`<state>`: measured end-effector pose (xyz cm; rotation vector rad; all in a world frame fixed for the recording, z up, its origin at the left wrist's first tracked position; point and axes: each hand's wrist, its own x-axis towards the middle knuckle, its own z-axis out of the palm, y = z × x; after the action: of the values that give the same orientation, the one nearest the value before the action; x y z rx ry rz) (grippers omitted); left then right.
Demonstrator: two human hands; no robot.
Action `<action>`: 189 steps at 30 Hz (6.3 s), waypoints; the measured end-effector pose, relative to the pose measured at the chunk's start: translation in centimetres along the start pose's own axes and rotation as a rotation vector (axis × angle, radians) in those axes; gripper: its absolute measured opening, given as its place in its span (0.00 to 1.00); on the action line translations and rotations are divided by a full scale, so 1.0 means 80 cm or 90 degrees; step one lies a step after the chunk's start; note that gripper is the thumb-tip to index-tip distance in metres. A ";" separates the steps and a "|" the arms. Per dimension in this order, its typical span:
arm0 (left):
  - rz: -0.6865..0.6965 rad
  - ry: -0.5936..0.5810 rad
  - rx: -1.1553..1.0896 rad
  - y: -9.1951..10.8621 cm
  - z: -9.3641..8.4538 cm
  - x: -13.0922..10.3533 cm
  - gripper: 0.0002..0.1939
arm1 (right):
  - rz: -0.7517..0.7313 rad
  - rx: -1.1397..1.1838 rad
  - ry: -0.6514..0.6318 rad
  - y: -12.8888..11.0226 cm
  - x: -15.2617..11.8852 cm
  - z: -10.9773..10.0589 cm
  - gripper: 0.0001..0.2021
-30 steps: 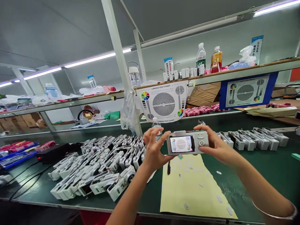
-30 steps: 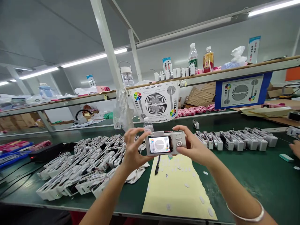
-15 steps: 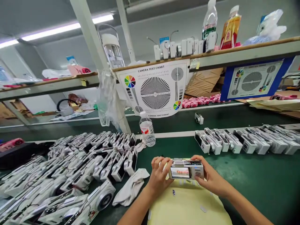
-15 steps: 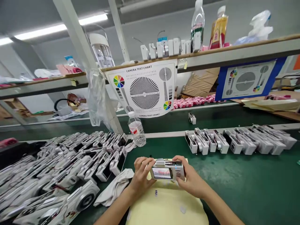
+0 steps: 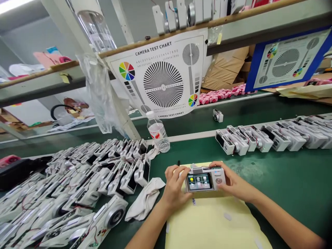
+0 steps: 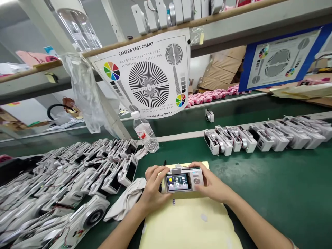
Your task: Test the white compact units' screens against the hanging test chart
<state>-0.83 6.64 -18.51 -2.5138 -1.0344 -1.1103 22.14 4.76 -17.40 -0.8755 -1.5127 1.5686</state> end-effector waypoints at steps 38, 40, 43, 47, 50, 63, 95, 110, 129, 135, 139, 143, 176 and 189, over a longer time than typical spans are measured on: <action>-0.046 -0.099 -0.045 -0.001 0.000 -0.002 0.28 | 0.081 0.076 0.084 0.013 0.009 -0.004 0.26; -0.044 -0.099 -0.044 -0.001 0.000 -0.001 0.28 | 0.087 0.073 0.085 0.012 0.009 -0.004 0.25; -0.041 -0.096 -0.042 -0.001 0.000 -0.001 0.28 | 0.089 0.058 0.088 0.012 0.009 -0.003 0.24; -0.038 -0.100 -0.039 -0.001 0.001 -0.002 0.29 | 0.076 0.028 0.097 0.013 0.010 -0.003 0.23; -0.038 -0.103 -0.036 -0.002 0.001 -0.002 0.29 | 0.070 0.026 0.106 0.014 0.010 -0.003 0.22; -0.071 -0.129 -0.040 -0.005 -0.002 0.001 0.30 | 0.059 0.078 -0.016 0.014 0.006 -0.010 0.32; -0.007 -0.067 -0.027 0.003 -0.003 0.000 0.30 | 0.084 0.136 0.084 0.015 0.008 -0.005 0.26; 0.029 -0.037 -0.035 0.007 -0.007 0.001 0.29 | 0.008 0.056 0.083 0.015 0.005 -0.006 0.25; -0.273 -0.228 -0.598 0.013 -0.012 0.000 0.36 | -0.273 -0.280 0.071 -0.046 -0.053 0.048 0.36; -0.324 -0.330 -0.747 0.030 -0.009 -0.001 0.37 | -0.334 -0.311 0.168 -0.040 -0.057 0.051 0.36; -0.368 -0.292 -0.813 0.033 -0.013 -0.004 0.41 | -0.222 -0.137 0.234 -0.045 -0.053 0.050 0.29; -0.383 -0.295 -0.853 0.041 -0.021 0.001 0.41 | -0.149 0.052 0.231 -0.048 -0.047 0.046 0.24; -0.456 -0.044 -0.681 0.049 -0.039 0.007 0.38 | 0.111 0.348 0.146 -0.004 -0.027 0.030 0.19; -0.198 0.059 -0.403 0.052 -0.046 0.012 0.33 | 0.244 0.391 0.155 0.005 -0.010 0.043 0.23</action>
<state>0.36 2.48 -14.92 -2.7679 -1.2268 -1.8781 19.42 2.45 -17.60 -0.9733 -0.6437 1.9611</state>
